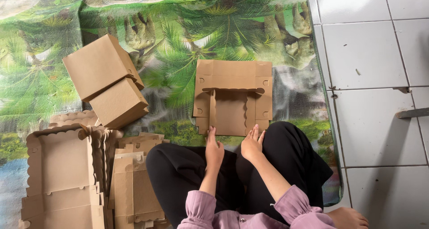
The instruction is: The person sits on a mat and assembles a flat-packed cardboard box by hand. They fold the side flaps, tuck the tabs into slots, and press the edges to form the box structure.
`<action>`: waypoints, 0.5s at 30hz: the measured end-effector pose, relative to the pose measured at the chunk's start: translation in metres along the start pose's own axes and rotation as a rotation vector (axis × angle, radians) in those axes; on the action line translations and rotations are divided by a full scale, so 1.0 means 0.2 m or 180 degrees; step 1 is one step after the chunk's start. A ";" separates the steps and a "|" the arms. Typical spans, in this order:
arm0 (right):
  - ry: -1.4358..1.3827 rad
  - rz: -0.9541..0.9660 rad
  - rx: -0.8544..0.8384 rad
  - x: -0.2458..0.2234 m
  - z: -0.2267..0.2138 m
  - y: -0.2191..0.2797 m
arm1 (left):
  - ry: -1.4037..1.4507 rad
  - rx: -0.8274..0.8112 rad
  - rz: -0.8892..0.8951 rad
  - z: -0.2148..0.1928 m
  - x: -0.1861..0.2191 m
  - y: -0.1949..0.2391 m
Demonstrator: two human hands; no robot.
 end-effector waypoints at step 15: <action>-0.0755 -0.1916 0.0463 -0.29 -0.30 0.33 | -0.2393 -0.1587 0.0285 0.11 -0.14 -0.06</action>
Point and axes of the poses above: each hand's wrist, its own y-axis away from the middle knuckle, its own z-axis out of the palm, x = y × z, the point moved 5 cm from there along -y, towards the middle knuckle, and after that the axes turned 12 degrees about z, right-handed, at the moved point
